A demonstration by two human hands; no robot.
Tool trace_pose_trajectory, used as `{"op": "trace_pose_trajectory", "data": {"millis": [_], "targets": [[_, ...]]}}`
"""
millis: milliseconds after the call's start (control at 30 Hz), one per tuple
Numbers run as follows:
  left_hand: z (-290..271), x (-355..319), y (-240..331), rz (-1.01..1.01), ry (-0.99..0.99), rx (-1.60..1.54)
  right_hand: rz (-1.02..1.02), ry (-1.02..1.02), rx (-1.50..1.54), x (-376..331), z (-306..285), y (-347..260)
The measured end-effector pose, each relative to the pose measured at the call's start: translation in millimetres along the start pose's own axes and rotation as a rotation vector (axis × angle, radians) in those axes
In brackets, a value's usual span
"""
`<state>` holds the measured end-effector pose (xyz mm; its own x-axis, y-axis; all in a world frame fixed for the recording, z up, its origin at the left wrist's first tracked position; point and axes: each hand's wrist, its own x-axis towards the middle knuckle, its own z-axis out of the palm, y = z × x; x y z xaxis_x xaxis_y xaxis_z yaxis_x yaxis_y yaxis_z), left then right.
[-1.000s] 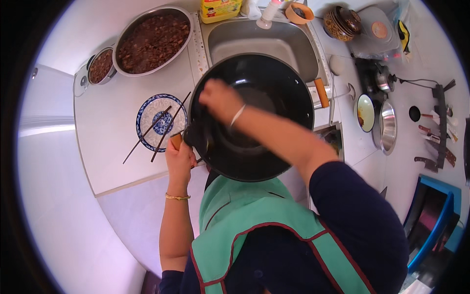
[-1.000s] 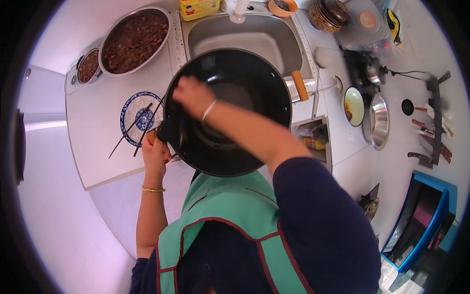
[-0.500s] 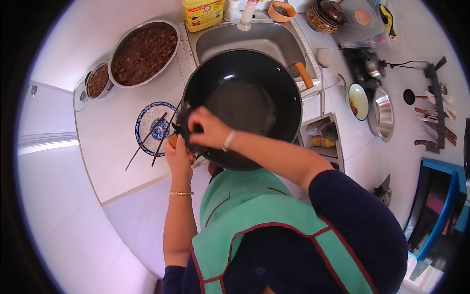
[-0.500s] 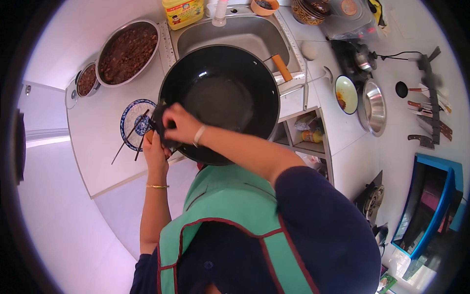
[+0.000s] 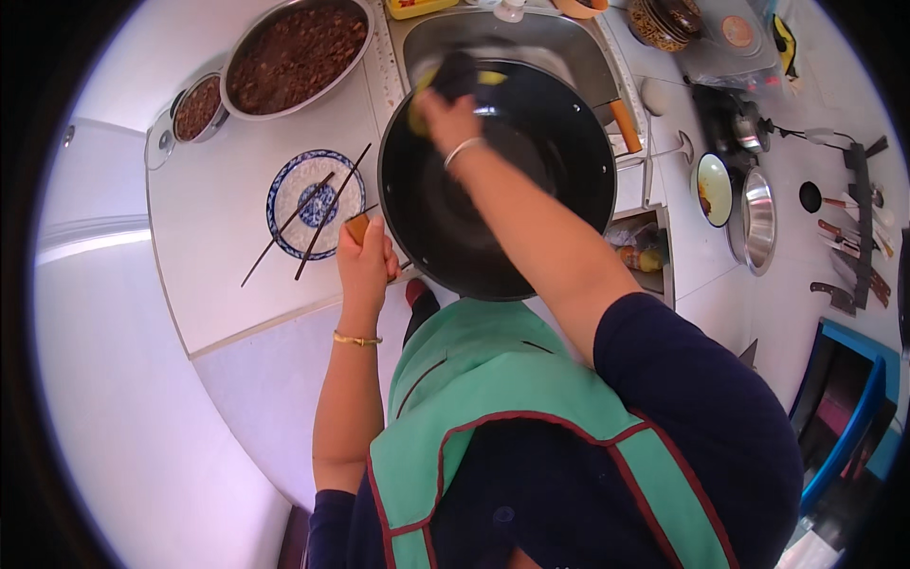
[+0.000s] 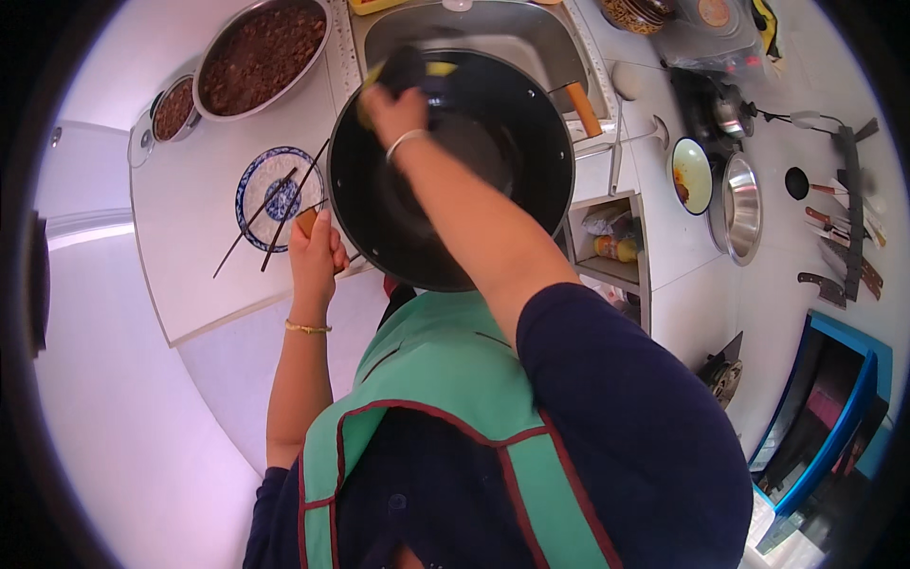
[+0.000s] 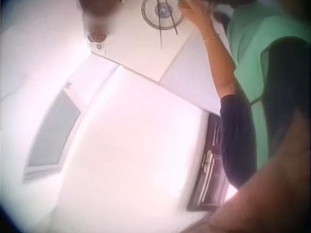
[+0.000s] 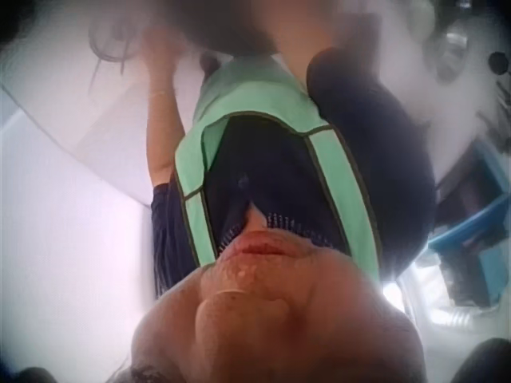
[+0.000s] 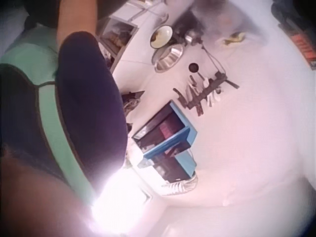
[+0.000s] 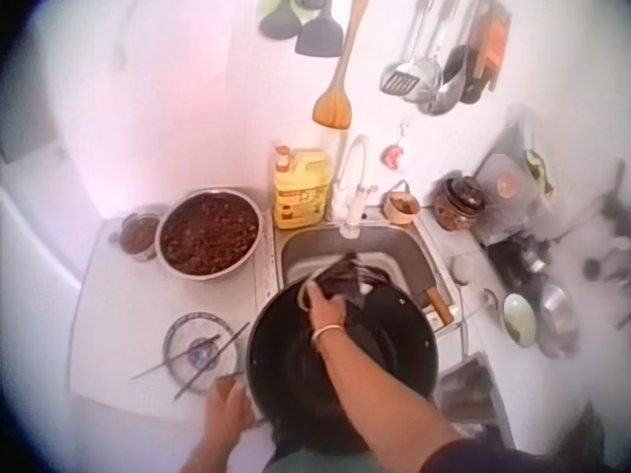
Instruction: The person cleans a wok in a sink using a scouring pad and water, then wipes it with a cloth.
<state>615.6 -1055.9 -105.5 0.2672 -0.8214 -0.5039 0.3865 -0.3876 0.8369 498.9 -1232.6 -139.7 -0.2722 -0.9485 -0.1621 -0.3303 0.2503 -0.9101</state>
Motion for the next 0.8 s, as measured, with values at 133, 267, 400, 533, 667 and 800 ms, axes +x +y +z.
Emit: {"op": "trace_pose_trajectory", "data": {"millis": [133, 267, 400, 533, 667, 800], "targets": [[-3, 6, -4, 0.014, 0.051, -0.103, -0.237, -0.865, -0.231, -99, -40, 62], [0, 7, -4, 0.047, 0.099, -0.112, -0.263, -1.394, -0.837, -84, -187, 44], [1, 8, 1, 0.029, 0.091, -0.064, -0.583, -0.999, -1.667, 6, -244, -16], [6, 7, 8, 0.004, 0.091, 0.012, -1.142, -0.288, -1.458, 94, -230, -36], [2, 4, 1, 0.042, 0.133, -0.009, -0.817, -0.262, -1.153, 88, -249, -15], [2, -2, -6, 0.059, 0.133, -0.07, -0.319, -0.326, -1.121, 16, -316, 55]]}}
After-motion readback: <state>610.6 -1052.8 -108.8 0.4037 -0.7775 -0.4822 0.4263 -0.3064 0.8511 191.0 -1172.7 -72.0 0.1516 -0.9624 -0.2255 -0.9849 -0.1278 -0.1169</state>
